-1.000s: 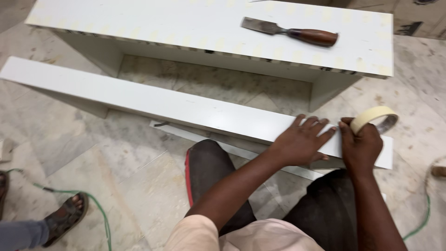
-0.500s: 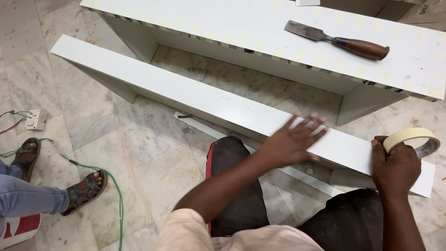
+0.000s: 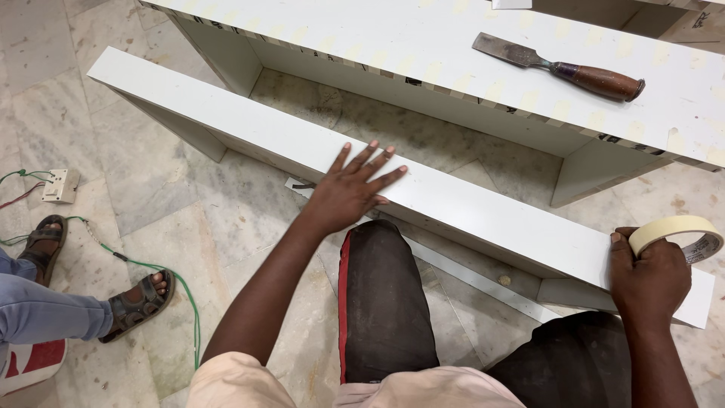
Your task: The person applies masking tape to the edges of a white wooden plank. They unroll the tape, press it along the edge, and smooth it down to secure it.
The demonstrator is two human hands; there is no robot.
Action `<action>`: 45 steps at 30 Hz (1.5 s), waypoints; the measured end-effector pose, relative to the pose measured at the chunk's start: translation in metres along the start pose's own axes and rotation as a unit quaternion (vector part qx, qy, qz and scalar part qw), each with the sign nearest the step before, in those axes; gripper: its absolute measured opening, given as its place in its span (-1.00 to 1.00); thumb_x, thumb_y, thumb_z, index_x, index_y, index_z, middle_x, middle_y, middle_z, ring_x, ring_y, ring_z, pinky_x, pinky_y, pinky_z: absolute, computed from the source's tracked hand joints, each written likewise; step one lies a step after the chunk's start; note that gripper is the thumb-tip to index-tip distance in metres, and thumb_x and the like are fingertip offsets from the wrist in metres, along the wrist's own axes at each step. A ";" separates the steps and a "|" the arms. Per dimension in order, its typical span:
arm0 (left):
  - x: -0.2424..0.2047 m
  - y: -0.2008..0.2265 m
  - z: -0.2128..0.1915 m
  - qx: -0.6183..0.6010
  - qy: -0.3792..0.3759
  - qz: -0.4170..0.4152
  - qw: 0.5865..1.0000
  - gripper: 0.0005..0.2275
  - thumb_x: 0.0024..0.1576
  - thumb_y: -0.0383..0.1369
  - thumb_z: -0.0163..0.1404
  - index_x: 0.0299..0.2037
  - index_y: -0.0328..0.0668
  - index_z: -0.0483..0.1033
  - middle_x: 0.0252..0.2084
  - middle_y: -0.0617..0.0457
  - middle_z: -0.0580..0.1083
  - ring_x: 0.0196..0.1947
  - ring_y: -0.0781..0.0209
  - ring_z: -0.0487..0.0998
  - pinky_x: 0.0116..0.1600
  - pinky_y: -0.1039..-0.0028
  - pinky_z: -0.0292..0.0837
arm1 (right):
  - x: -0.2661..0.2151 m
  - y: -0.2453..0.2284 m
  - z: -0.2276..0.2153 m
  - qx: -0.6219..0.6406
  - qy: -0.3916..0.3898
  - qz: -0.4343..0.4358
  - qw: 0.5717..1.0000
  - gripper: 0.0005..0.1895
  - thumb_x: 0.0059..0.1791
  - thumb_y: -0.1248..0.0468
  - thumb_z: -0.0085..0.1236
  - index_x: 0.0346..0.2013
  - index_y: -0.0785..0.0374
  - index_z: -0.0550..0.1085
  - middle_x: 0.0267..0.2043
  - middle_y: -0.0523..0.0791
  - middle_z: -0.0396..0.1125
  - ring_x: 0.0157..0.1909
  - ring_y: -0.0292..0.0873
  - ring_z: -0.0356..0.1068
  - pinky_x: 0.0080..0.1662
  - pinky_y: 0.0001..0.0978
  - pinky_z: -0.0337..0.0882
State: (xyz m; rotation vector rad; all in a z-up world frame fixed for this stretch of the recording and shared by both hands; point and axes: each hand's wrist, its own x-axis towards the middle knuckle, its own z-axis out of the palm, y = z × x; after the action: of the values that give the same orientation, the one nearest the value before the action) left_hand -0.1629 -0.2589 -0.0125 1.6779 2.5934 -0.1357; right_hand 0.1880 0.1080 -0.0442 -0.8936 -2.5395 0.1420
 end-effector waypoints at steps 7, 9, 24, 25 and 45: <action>-0.027 -0.053 0.013 -0.018 0.055 -0.058 0.997 -0.50 0.32 -0.08 -0.27 0.49 0.56 -0.05 0.59 0.28 -0.14 0.56 0.23 -0.28 0.54 0.16 -0.47 | 0.000 0.000 -0.001 0.011 -0.010 0.013 1.000 -0.85 0.23 0.21 0.23 -0.10 0.21 0.65 -0.42 -0.07 0.41 -0.29 -0.07 0.41 -0.17 -0.22 0.38; -0.042 -0.072 0.009 -0.067 0.085 -0.106 0.988 -0.51 0.24 -0.13 -0.14 0.42 0.46 0.17 0.54 0.27 0.05 0.55 0.23 -0.11 0.54 0.19 -0.29 | 0.001 -0.003 -0.003 0.016 -0.004 0.013 1.000 -0.85 0.22 0.20 0.24 -0.11 0.21 0.65 -0.40 -0.06 0.42 -0.28 -0.06 0.41 -0.17 -0.21 0.38; 0.053 0.078 -0.028 -0.337 0.312 -0.091 0.884 -0.64 0.28 -0.19 0.11 -0.51 -0.23 0.41 -0.57 -0.09 0.43 -0.60 -0.01 0.44 -0.43 0.18 0.33 | 0.006 -0.019 -0.023 0.252 0.074 0.094 0.960 -0.80 0.23 0.25 0.17 -0.14 0.35 0.54 -0.30 -0.04 0.44 -0.25 -0.19 0.39 -0.12 -0.34 0.38; 0.062 0.095 -0.031 -0.361 0.321 -0.076 0.872 -0.61 0.25 -0.17 0.15 -0.56 -0.23 0.40 -0.60 -0.09 0.42 -0.63 0.01 0.42 -0.45 0.22 0.31 | 0.007 -0.018 -0.020 0.285 0.084 0.110 0.949 -0.78 0.23 0.23 0.15 -0.17 0.36 0.52 -0.29 -0.07 0.45 -0.23 -0.22 0.39 -0.12 -0.36 0.38; 0.134 0.285 -0.063 -0.816 0.116 0.011 0.566 -0.72 0.32 -0.28 0.08 -0.03 -0.47 0.56 -0.22 -0.04 0.65 -0.11 0.10 0.72 0.04 0.38 0.65 | 0.009 -0.062 -0.089 0.669 0.045 0.164 0.723 -0.58 0.08 0.29 0.19 0.18 0.49 0.43 0.11 0.03 0.45 0.07 -0.13 0.46 0.12 -0.21 0.47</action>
State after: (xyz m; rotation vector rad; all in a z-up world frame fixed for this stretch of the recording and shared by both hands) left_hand 0.0427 -0.0150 0.0253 0.7765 1.3088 1.8624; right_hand 0.1856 0.0602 0.0537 -0.6007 -1.4294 1.6968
